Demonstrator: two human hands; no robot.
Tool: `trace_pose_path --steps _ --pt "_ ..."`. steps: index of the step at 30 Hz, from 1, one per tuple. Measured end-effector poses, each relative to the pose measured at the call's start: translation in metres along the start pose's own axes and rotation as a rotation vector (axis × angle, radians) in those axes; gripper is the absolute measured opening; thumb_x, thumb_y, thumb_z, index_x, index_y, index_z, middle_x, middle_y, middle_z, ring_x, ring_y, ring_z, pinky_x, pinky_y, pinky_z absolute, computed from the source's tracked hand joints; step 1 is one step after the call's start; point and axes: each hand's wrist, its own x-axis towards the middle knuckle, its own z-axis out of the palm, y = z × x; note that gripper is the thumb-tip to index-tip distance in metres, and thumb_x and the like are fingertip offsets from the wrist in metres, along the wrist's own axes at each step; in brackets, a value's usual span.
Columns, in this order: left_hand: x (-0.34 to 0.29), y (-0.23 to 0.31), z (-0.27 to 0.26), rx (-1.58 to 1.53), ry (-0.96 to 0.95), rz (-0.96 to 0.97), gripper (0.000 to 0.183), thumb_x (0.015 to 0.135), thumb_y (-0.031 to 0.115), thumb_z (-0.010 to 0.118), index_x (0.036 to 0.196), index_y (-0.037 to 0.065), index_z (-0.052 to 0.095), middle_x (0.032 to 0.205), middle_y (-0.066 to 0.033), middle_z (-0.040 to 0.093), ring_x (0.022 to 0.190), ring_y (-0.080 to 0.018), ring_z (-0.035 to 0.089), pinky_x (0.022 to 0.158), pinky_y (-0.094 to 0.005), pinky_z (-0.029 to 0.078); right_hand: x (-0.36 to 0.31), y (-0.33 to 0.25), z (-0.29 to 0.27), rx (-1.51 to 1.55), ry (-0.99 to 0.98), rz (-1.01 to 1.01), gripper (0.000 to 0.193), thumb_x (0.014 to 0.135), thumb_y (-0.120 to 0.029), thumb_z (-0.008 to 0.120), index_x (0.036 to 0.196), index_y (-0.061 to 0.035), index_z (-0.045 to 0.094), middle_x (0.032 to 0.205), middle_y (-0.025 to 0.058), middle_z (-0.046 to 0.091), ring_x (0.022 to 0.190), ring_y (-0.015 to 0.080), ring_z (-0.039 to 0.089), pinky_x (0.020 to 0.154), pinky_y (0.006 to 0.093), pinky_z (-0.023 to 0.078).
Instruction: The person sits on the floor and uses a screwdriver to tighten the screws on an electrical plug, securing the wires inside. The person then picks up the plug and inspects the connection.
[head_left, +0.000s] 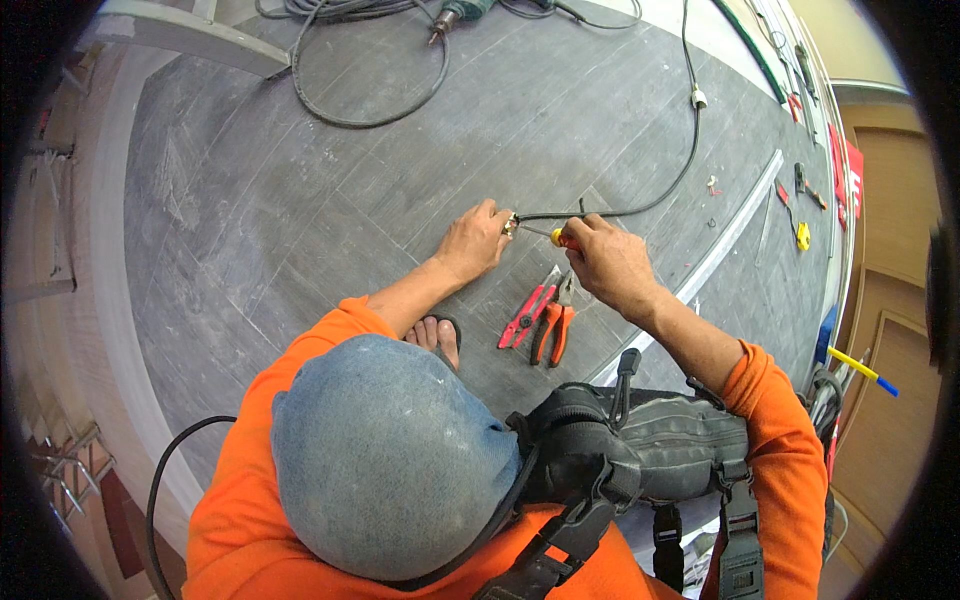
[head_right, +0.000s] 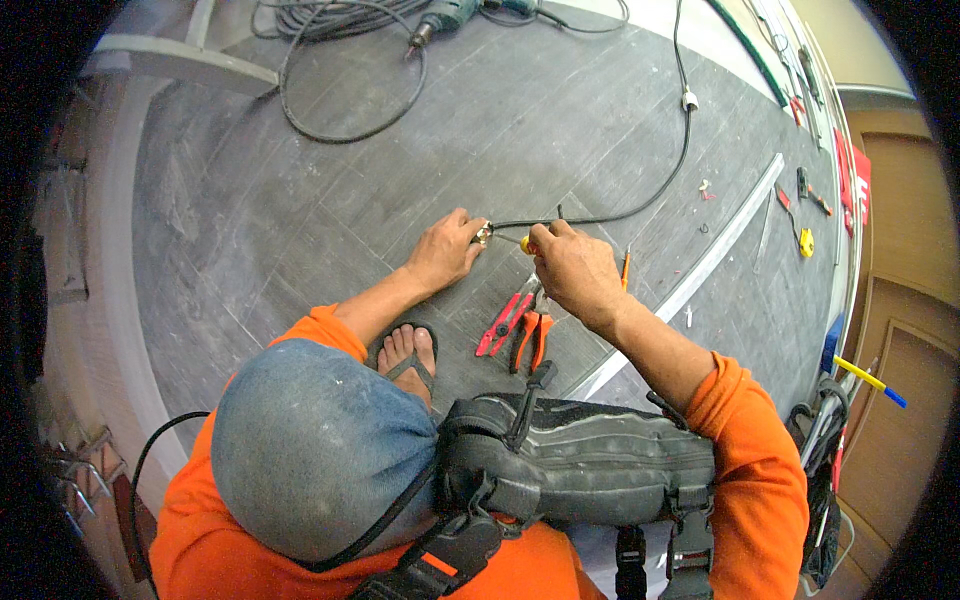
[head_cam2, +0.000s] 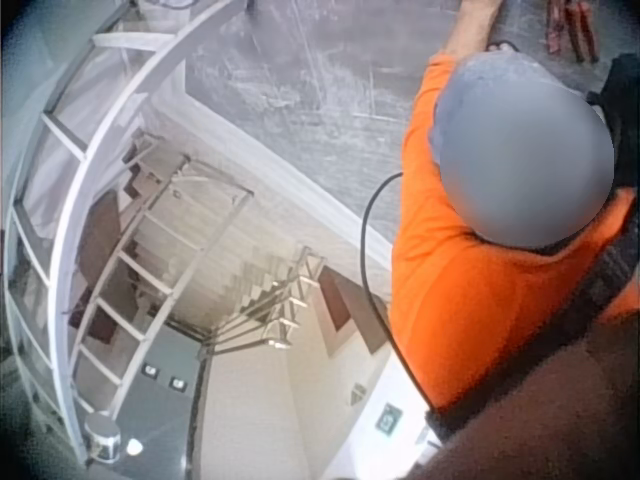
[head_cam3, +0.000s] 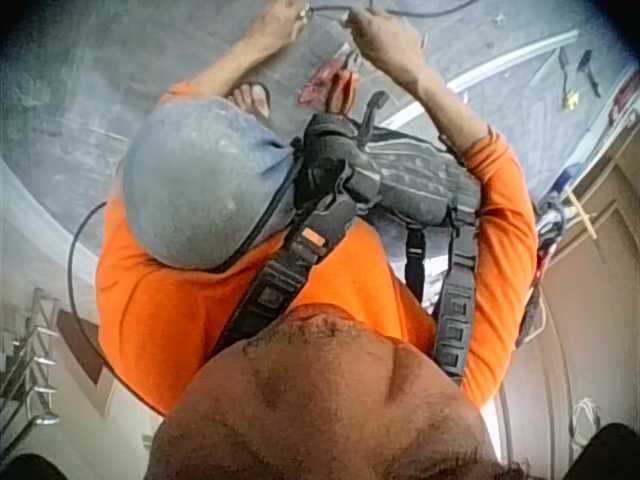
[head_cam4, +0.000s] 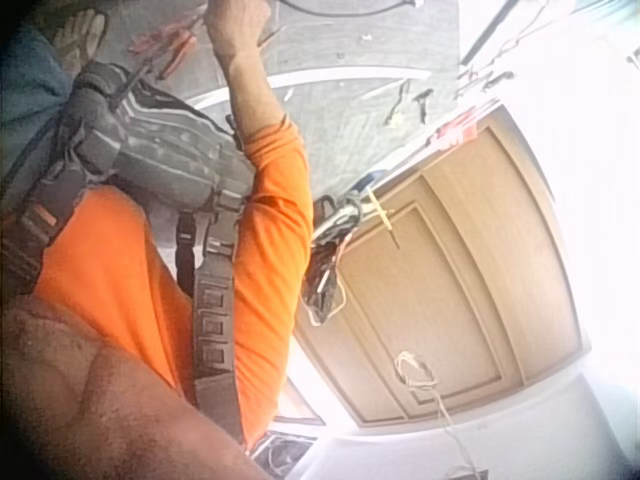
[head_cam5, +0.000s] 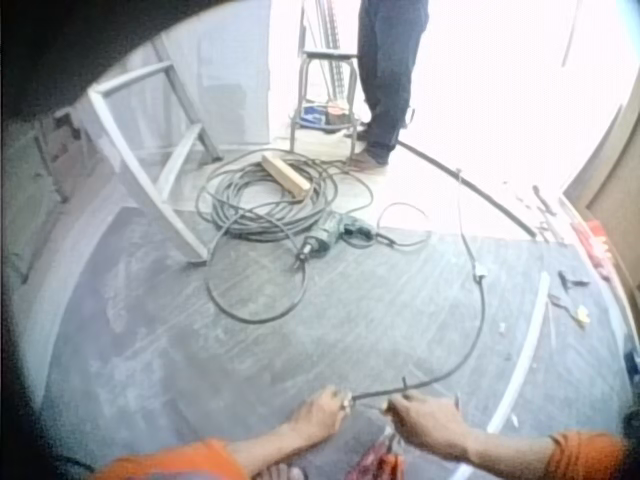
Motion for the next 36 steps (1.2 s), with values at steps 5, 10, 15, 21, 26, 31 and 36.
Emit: trace_pose_path --steps 5,10,15,21,26,31,36 --pt "0.0 -0.001 0.001 -0.011 0.005 -0.003 0.033 0.087 0.012 0.076 0.117 0.006 0.064 0.105 -0.0171 0.061 0.096 -0.0375 0.066 0.082 -0.0467 0.056 0.001 0.005 -0.001 0.01 -0.013 -0.015 0.019 0.093 -0.017 0.065 0.11 -0.0084 0.064 0.104 0.0131 0.067 0.095 0.0348 0.07 0.075 0.0485 0.056" --pt "-0.001 -0.002 0.002 -0.023 0.028 0.012 0.034 0.087 0.012 0.076 0.118 0.006 0.064 0.104 -0.0169 0.061 0.096 -0.0375 0.066 0.083 -0.0466 0.056 0.002 0.002 -0.004 -0.003 -0.038 0.011 0.019 0.092 -0.017 0.065 0.109 -0.0084 0.064 0.104 0.013 0.067 0.095 0.0347 0.07 0.075 0.0485 0.056" --pt "-0.001 0.002 -0.001 -0.015 0.019 -0.006 0.035 0.086 0.012 0.077 0.118 0.006 0.065 0.104 -0.0166 0.061 0.097 -0.0374 0.066 0.083 -0.0469 0.055 0.002 0.002 -0.004 -0.009 -0.029 0.003 0.019 0.092 -0.018 0.065 0.109 -0.0086 0.065 0.103 0.0129 0.067 0.094 0.0345 0.07 0.075 0.048 0.056" --pt "0.0 0.0 0.0 -0.013 0.016 0.006 0.035 0.085 0.012 0.078 0.118 0.005 0.065 0.104 -0.0167 0.061 0.098 -0.0373 0.066 0.083 -0.047 0.055 0.002 0.001 -0.004 -0.004 -0.034 0.001 0.021 0.092 -0.017 0.065 0.111 -0.0087 0.064 0.102 0.0126 0.068 0.094 0.0338 0.07 0.076 0.0474 0.057" --pt "0.0 0.001 -0.001 -0.017 0.009 0.0 0.036 0.086 0.012 0.078 0.118 0.005 0.065 0.104 -0.0164 0.061 0.098 -0.0371 0.066 0.084 -0.0468 0.055 0.002 0.003 0.002 -0.074 -0.012 -0.053 0.022 0.09 -0.015 0.066 0.111 -0.01 0.064 0.106 0.0125 0.067 0.098 0.0326 0.07 0.075 0.0469 0.057" --pt "0.001 0.0 -0.001 0.012 -0.004 0.01 0.037 0.086 0.012 0.077 0.12 0.005 0.064 0.104 -0.0169 0.06 0.097 -0.0375 0.065 0.084 -0.0469 0.055 0.005 0.008 0.004 -0.229 0.031 -0.219 0.023 0.089 -0.013 0.064 0.112 -0.0101 0.063 0.104 0.0113 0.063 0.099 0.0306 0.068 0.074 0.0466 0.057" --pt "0.0 -0.001 0.0 0.009 0.006 0.017 0.037 0.086 0.012 0.077 0.12 0.005 0.064 0.105 -0.017 0.06 0.098 -0.0371 0.065 0.084 -0.0465 0.055 -0.003 -0.001 0.012 -0.383 0.048 -0.371 0.025 0.088 -0.014 0.065 0.112 -0.0075 0.061 0.101 0.0125 0.062 0.094 0.029 0.069 0.065 0.0424 0.058"
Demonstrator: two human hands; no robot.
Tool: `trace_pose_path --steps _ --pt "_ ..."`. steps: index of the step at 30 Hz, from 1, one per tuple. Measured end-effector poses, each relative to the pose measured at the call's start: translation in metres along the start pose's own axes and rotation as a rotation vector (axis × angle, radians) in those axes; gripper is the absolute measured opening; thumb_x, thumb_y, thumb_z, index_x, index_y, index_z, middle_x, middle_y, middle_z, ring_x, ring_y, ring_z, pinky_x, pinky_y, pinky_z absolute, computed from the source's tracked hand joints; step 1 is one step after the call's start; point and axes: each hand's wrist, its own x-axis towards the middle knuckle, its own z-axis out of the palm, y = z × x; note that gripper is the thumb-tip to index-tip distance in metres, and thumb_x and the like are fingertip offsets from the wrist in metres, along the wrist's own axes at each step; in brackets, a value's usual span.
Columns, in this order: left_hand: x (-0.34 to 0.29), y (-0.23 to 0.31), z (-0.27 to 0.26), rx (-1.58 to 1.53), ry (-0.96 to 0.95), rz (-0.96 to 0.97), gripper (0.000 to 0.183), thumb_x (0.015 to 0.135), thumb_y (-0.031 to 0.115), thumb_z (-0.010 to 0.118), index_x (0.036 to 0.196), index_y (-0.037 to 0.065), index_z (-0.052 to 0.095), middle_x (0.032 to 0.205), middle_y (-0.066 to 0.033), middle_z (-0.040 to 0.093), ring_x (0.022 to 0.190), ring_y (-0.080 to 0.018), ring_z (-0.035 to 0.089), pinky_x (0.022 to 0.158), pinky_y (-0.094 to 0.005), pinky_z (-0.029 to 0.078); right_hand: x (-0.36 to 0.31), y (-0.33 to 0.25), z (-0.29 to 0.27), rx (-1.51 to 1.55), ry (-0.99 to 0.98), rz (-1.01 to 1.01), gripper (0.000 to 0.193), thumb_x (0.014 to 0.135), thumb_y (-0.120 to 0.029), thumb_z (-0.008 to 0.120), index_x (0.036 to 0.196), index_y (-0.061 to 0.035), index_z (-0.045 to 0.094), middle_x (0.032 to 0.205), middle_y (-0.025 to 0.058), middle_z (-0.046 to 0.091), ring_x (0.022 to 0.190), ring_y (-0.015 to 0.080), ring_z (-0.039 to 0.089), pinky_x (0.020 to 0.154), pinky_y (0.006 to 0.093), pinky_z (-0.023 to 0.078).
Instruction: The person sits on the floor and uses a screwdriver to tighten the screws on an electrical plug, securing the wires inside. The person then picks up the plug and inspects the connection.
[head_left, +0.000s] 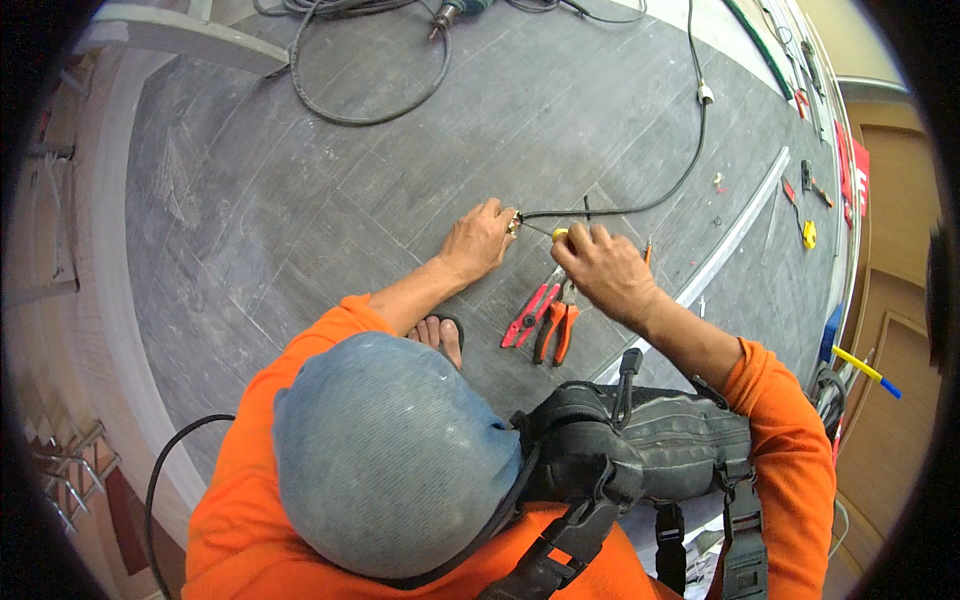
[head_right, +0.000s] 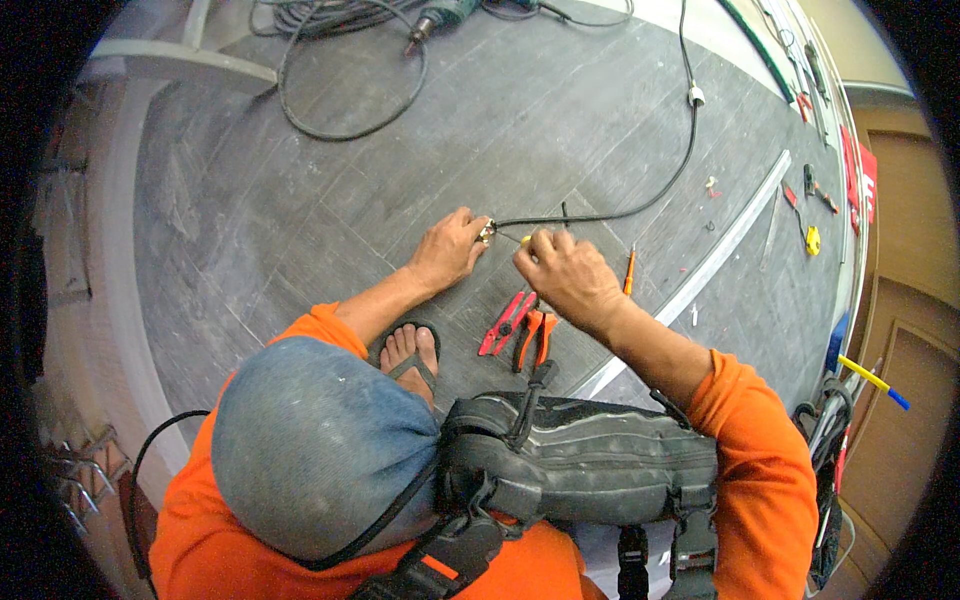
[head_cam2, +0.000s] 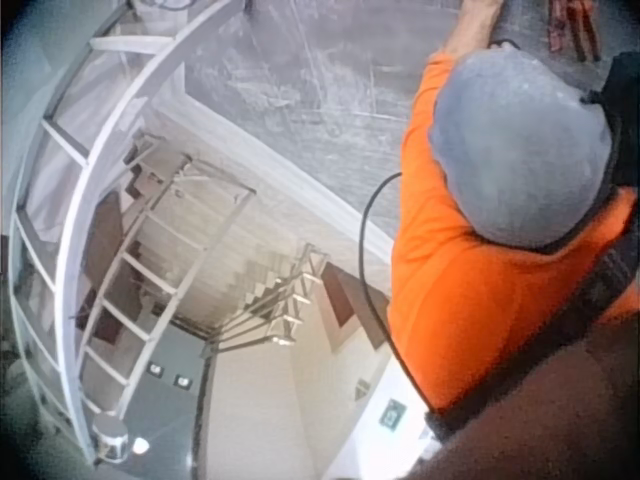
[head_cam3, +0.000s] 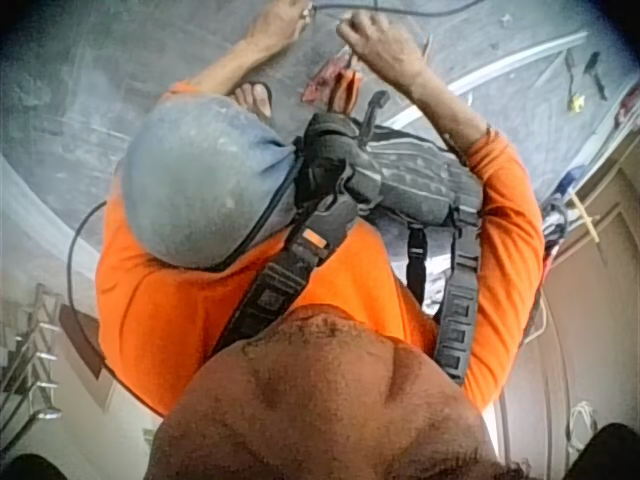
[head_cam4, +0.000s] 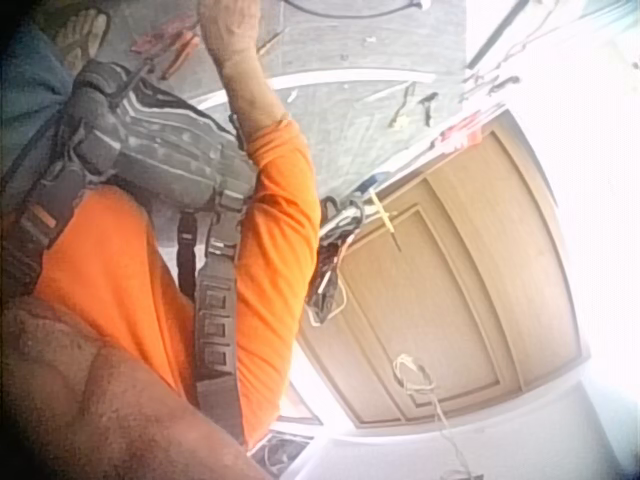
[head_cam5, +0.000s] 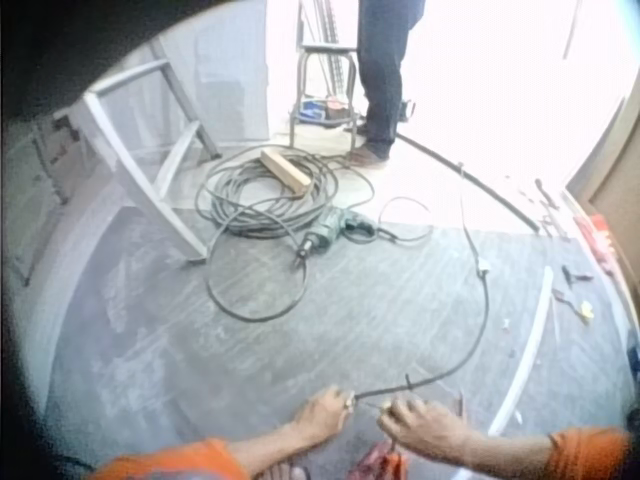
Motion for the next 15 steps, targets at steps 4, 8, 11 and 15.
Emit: trace_pose_path --steps 4,8,11,15 --pt "-0.001 0.002 0.002 0.012 0.014 0.048 0.037 0.086 0.012 0.077 0.118 0.001 0.063 0.106 -0.0171 0.06 0.099 -0.0362 0.065 0.085 -0.0461 0.056 0.003 -0.013 0.017 0.227 0.077 0.255 0.024 0.086 -0.016 0.072 0.105 -0.0041 0.065 0.088 0.0117 0.064 0.064 0.0238 0.066 0.046 0.035 0.049" --pt "-0.005 -0.001 0.006 0.034 0.035 0.076 0.043 0.084 0.012 0.079 0.124 0.007 0.064 0.106 -0.017 0.061 0.098 -0.0369 0.065 0.083 -0.0461 0.055 0.02 0.018 0.015 1.422 -0.39 1.272 0.034 0.091 -0.033 0.075 0.079 -0.0017 0.07 0.063 0.0058 0.059 0.049 0.0159 0.049 0.043 0.0342 0.034" --pt "0.0 0.014 0.008 0.068 -0.04 -0.033 0.04 0.084 0.013 0.078 0.122 0.006 0.066 0.106 -0.0176 0.062 0.098 -0.0377 0.065 0.084 -0.0464 0.055 0.002 0.02 0.023 1.589 -0.477 1.191 0.028 0.094 -0.032 0.073 0.087 -0.0049 0.07 0.071 0.0043 0.063 0.049 0.0114 0.048 0.042 0.0313 0.034" --pt "0.023 0.013 -0.025 -0.012 -0.057 -0.015 0.032 0.084 0.018 0.075 0.113 0.005 0.07 0.103 -0.0177 0.063 0.097 -0.0374 0.065 0.085 -0.047 0.055 0.002 0.054 -0.046 1.156 -0.374 0.728 0.029 0.093 -0.033 0.073 0.093 -0.0047 0.067 0.072 0.0023 0.058 0.057 0.0113 0.051 0.048 0.0312 0.04"
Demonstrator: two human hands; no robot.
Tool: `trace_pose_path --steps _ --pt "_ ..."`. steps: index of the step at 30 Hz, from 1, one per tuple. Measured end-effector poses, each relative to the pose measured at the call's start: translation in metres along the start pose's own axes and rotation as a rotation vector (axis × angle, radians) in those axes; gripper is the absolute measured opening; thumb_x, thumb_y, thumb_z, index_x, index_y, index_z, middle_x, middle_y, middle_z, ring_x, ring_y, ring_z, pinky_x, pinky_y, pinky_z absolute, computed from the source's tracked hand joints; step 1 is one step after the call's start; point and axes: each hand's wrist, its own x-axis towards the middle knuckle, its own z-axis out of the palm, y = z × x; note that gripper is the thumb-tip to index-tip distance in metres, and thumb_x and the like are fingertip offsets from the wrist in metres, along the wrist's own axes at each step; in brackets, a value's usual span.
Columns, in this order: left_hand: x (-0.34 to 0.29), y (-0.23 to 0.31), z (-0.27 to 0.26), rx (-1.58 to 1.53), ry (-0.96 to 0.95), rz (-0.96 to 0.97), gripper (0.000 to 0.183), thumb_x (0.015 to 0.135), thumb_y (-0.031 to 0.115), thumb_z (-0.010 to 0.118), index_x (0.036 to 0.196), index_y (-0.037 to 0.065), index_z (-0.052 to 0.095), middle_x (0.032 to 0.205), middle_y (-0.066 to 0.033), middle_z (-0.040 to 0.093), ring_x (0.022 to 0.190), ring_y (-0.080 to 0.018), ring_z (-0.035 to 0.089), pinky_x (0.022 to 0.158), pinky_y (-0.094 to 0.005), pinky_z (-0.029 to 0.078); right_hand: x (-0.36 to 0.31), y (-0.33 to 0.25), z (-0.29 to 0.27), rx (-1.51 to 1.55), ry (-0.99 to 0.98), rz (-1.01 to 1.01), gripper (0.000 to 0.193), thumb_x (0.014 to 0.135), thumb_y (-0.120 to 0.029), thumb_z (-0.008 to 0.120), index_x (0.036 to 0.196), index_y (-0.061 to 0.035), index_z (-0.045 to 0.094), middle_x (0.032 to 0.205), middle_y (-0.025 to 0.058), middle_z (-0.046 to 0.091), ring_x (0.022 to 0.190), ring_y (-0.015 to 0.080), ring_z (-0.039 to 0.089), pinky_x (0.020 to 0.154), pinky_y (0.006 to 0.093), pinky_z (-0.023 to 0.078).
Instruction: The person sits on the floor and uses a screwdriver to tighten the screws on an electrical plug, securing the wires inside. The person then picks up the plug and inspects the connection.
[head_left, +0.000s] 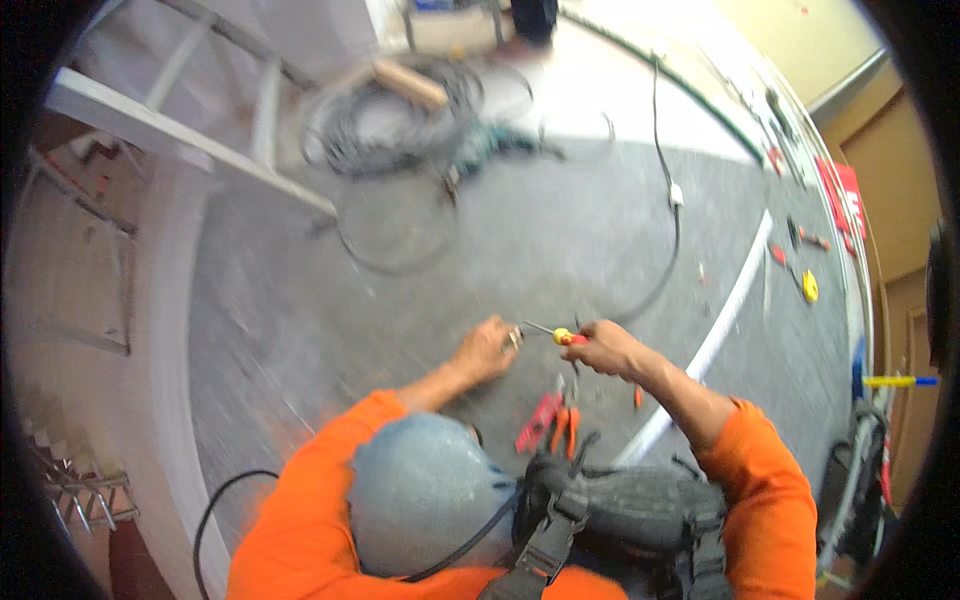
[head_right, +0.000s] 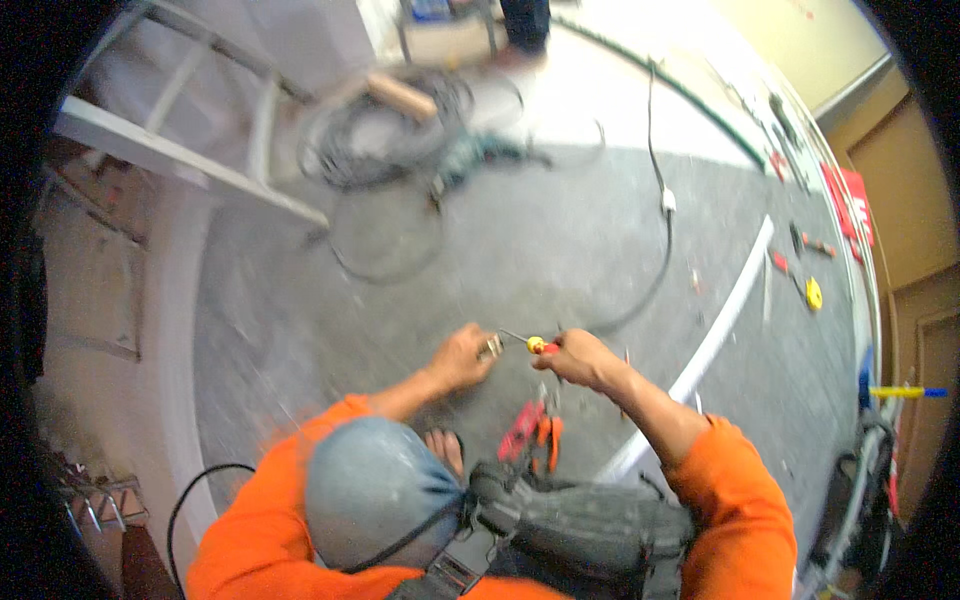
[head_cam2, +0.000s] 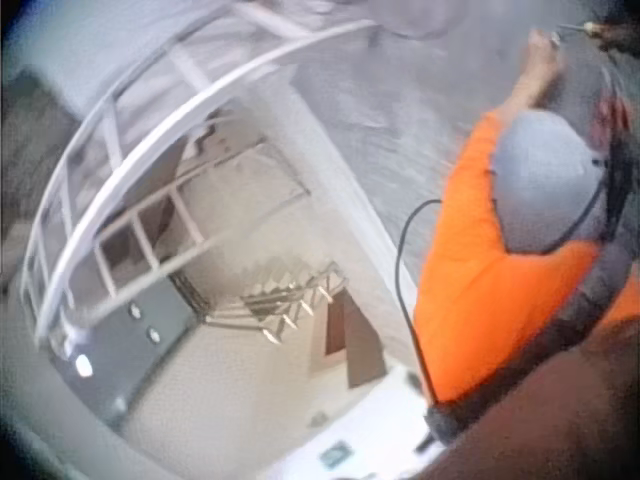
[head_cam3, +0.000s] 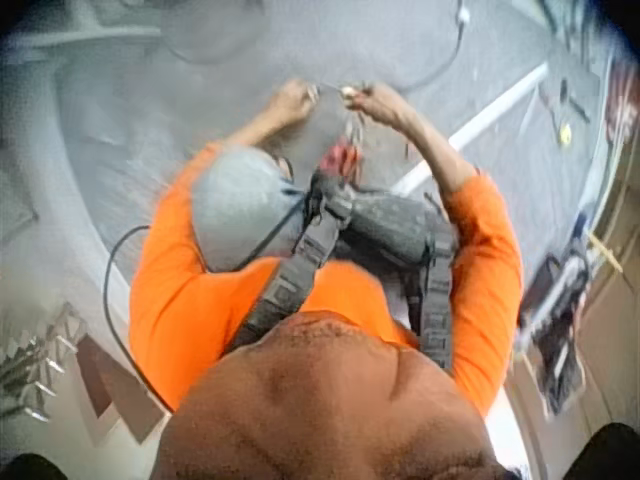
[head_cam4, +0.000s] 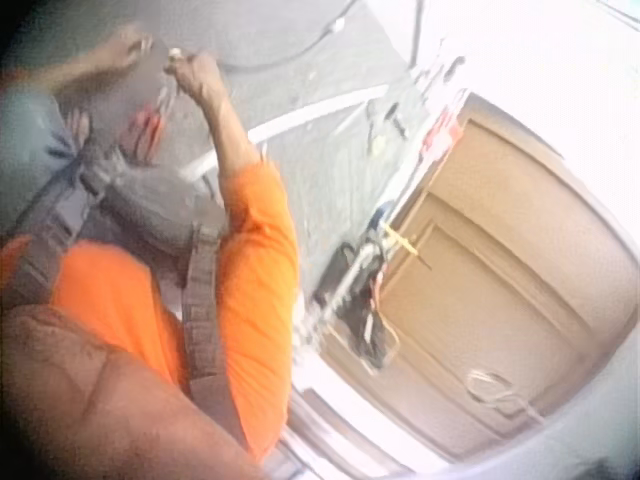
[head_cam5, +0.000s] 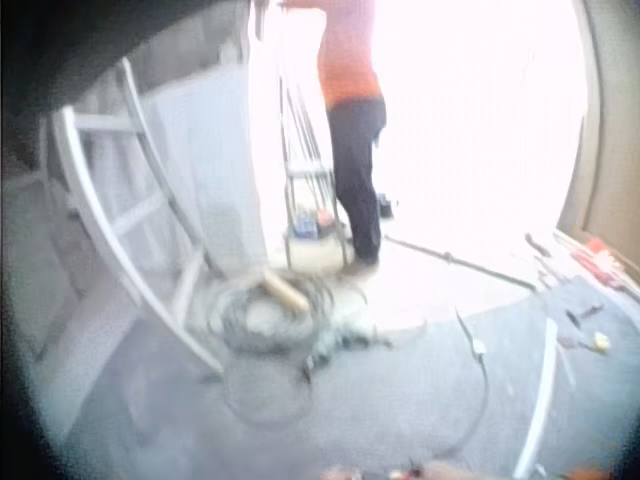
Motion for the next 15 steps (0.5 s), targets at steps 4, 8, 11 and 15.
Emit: trace_pose_path --steps 4,8,11,15 --pt "0.067 0.081 -0.133 0.066 -0.083 0.154 0.032 0.083 0.025 0.073 0.111 0.009 0.075 0.106 -0.017 0.067 0.097 -0.0352 0.068 0.086 -0.044 0.056 -0.086 -0.085 -0.108 0.719 0.268 -0.63 0.028 0.091 -0.029 0.073 0.094 -0.0053 0.057 0.074 0.0014 0.056 0.062 0.0165 0.056 0.057 0.0341 0.049" --pt "0.091 0.203 -0.241 0.509 -0.04 0.28 0.035 0.084 0.03 0.072 0.111 0.008 0.074 0.107 -0.0157 0.067 0.099 -0.0364 0.067 0.085 -0.0449 0.056 -0.224 -0.149 -0.14 1.081 0.147 -1.591 0.025 0.098 -0.024 0.064 0.085 -0.0125 0.047 0.067 0.0029 0.046 0.062 0.0182 0.053 0.056 0.0376 0.052" --pt "0.069 0.25 -0.261 0.603 0.026 0.131 0.032 0.083 0.028 0.072 0.107 0.007 0.072 0.109 -0.0152 0.065 0.101 -0.037 0.066 0.086 -0.0454 0.056 -0.256 -0.15 -0.111 0.987 -0.254 -2.066 0.021 0.098 -0.024 0.062 0.088 -0.0095 0.051 0.074 0.0081 0.056 0.065 0.0204 0.059 0.059 0.0371 0.055" --pt "0.108 0.306 -0.2 0.415 0.157 0.378 0.034 0.082 0.026 0.07 0.11 0.006 0.071 0.11 -0.0153 0.064 0.101 -0.0378 0.066 0.087 -0.0472 0.054 -0.328 -0.111 -0.108 0.775 -0.245 -2.219 0.021 0.098 -0.024 0.063 0.089 -0.0088 0.052 0.075 0.0083 0.057 0.065 0.0203 0.059 0.059 0.0366 0.054"
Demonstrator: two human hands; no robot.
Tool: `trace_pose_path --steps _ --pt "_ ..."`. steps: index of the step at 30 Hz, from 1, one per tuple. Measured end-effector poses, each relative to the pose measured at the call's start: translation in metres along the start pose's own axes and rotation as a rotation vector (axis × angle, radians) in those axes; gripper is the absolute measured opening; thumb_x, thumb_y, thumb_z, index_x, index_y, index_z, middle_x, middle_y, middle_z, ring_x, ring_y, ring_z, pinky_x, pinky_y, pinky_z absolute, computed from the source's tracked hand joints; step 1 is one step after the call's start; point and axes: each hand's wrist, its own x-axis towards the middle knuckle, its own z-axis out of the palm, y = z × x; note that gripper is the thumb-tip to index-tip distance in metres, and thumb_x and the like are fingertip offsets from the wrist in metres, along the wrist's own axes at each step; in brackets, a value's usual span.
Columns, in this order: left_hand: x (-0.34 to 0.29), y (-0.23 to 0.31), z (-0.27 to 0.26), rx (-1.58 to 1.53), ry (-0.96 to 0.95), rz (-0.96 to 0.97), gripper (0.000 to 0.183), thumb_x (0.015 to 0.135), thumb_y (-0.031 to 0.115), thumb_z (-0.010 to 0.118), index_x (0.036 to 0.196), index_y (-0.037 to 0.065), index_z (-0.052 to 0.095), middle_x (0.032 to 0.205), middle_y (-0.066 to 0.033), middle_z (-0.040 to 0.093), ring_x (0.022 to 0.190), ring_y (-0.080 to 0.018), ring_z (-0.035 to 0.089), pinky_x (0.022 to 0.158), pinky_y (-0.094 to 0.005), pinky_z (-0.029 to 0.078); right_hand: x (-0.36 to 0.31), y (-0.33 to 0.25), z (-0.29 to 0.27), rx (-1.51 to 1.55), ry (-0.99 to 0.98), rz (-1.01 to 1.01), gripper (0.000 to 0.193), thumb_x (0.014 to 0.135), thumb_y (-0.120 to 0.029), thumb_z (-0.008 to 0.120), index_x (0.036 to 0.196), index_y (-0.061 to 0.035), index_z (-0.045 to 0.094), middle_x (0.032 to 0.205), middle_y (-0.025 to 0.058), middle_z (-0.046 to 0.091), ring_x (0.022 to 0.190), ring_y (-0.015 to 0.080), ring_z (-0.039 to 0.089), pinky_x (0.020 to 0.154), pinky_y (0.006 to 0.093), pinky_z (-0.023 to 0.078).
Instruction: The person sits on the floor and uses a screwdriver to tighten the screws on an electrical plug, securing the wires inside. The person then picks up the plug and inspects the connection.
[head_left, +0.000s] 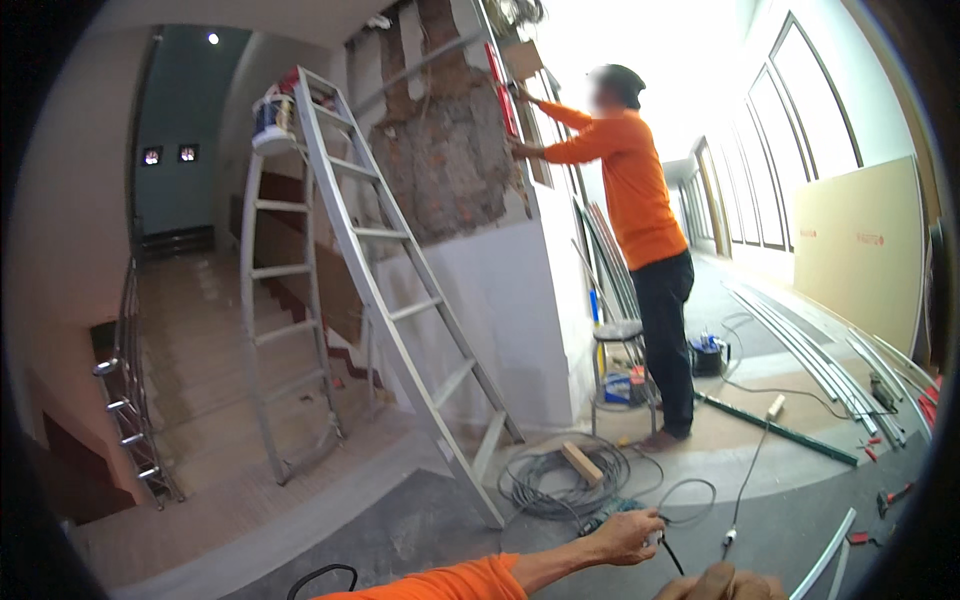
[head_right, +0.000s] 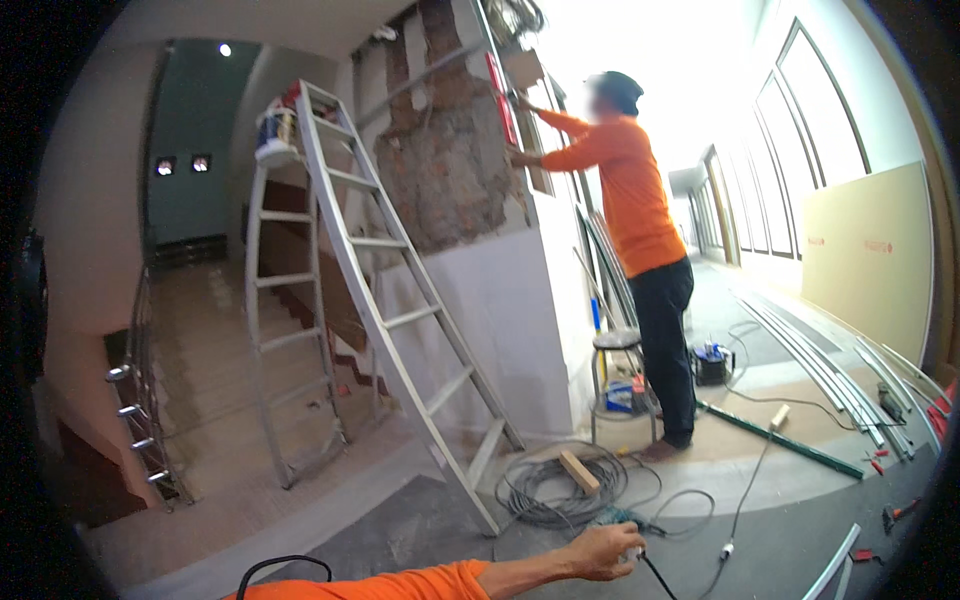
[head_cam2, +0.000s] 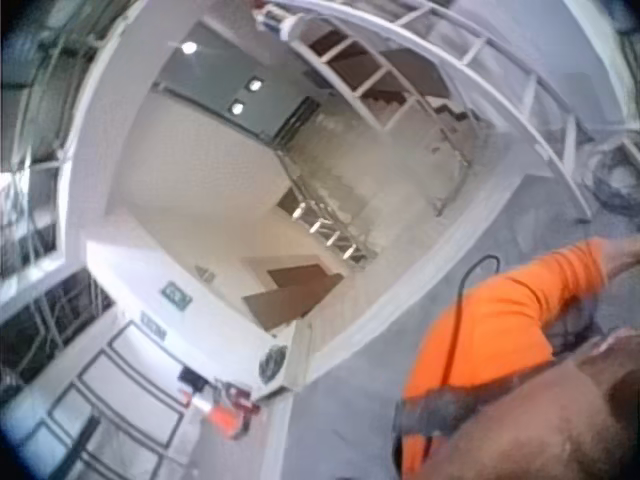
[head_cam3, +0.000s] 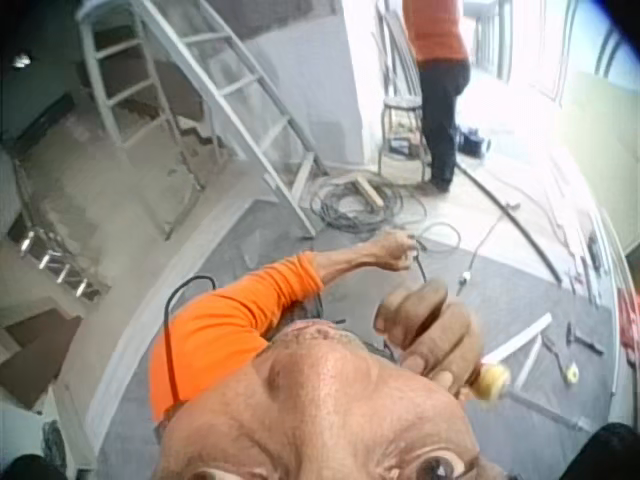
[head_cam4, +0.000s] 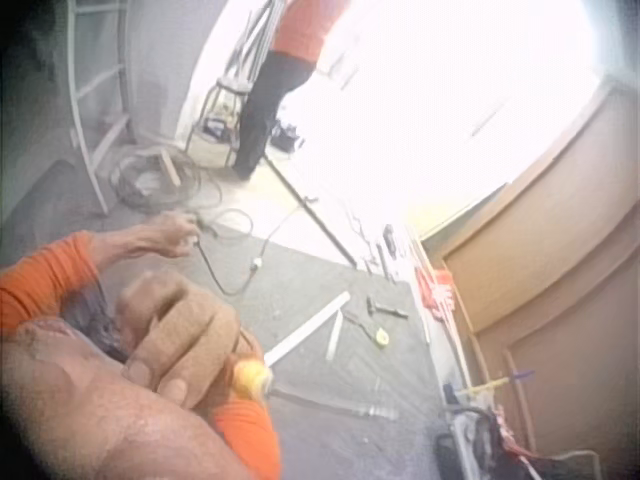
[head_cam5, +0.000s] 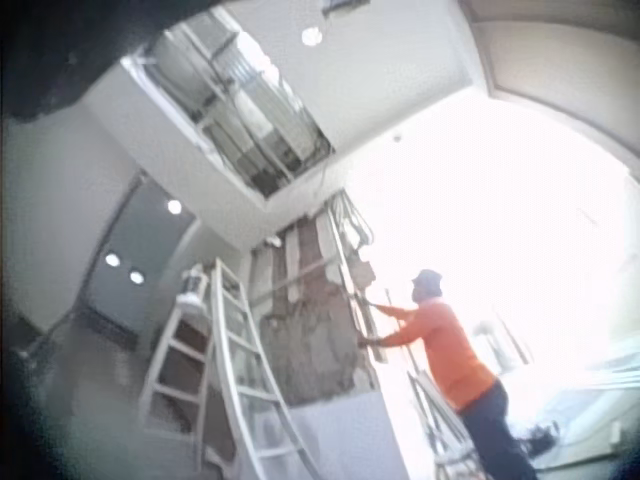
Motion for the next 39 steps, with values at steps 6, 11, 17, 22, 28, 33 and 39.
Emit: trace_pose_path --steps 6,11,17,22,28,33,39 --pt "-0.009 -0.016 -0.007 0.034 -0.095 -0.257 0.042 0.079 0.025 0.067 0.115 0.004 0.073 0.111 -0.0167 0.066 0.103 -0.0376 0.067 0.088 -0.0483 0.052 -0.004 -0.029 0.02 0.168 -0.073 -0.022 0.021 0.098 -0.024 0.065 0.092 -0.0077 0.054 0.077 0.0087 0.058 0.065 0.0202 0.059 0.059 0.0358 0.054" --pt "0.005 -0.03 0.01 -0.018 -0.147 -0.214 0.041 0.079 0.028 0.068 0.112 0.004 0.074 0.108 -0.0162 0.067 0.101 -0.0361 0.066 0.087 -0.0457 0.052 -0.018 -0.047 0.026 0.15 -0.076 -0.015 0.021 0.098 -0.024 0.066 0.094 -0.0069 0.055 0.078 0.009 0.059 0.065 0.0201 0.06 0.059 0.0352 0.053" --pt "0.003 -0.065 0.024 -0.05 -0.163 -0.181 0.042 0.079 0.031 0.069 0.111 0.004 0.075 0.104 -0.017 0.068 0.101 -0.0345 0.066 0.086 -0.0443 0.052 -0.024 -0.072 0.05 0.118 -0.08 -0.053 0.021 0.098 -0.024 0.068 0.097 -0.0059 0.057 0.08 0.0094 0.061 0.065 0.0199 0.06 0.058 0.0344 0.053" --pt "0.001 -0.087 0.036 -0.086 -0.203 -0.143 0.044 0.08 0.032 0.07 0.112 0.004 0.075 0.102 -0.0177 0.069 0.098 -0.0339 0.067 0.086 -0.0426 0.052 -0.024 -0.077 0.058 0.092 -0.072 -0.063 0.022 0.097 -0.024 0.069 0.099 -0.005 0.058 0.081 0.0097 0.062 0.065 0.0198 0.06 0.058 0.0338 0.053" --pt "-0.005 -0.076 0.025 -0.143 -0.224 -0.186 0.046 0.08 0.034 0.071 0.113 0.003 0.075 0.106 -0.0181 0.07 0.098 -0.0333 0.067 0.088 -0.0407 0.052 -0.026 -0.083 0.068 0.077 -0.079 -0.078 0.024 0.097 -0.024 0.071 0.101 -0.004 0.06 0.083 0.0101 0.063 0.065 0.0197 0.06 0.058 0.0331 0.052" --pt "-0.01 -0.087 0.023 -0.135 -0.238 -0.221 0.045 0.08 0.033 0.072 0.114 0.004 0.076 0.11 -0.0176 0.071 0.103 -0.0333 0.068 0.092 -0.0402 0.052 -0.024 -0.081 0.065 0.095 -0.096 -0.079 0.025 0.097 -0.024 0.072 0.104 -0.0031 0.061 0.084 0.0104 0.064 0.065 0.0195 0.061 0.058 0.0325 0.052" --pt "-0.01 -0.098 0.026 -0.072 -0.245 -0.213 0.049 0.08 0.035 0.073 0.118 0.005 0.075 0.114 -0.0191 0.072 0.109 -0.0336 0.068 0.095 -0.0397 0.051 -0.016 -0.075 0.058 0.089 -0.109 -0.098 0.027 0.097 -0.024 0.073 0.106 -0.0021 0.062 0.086 0.0108 0.065 0.065 0.0194 0.061 0.057 0.0317 0.051"
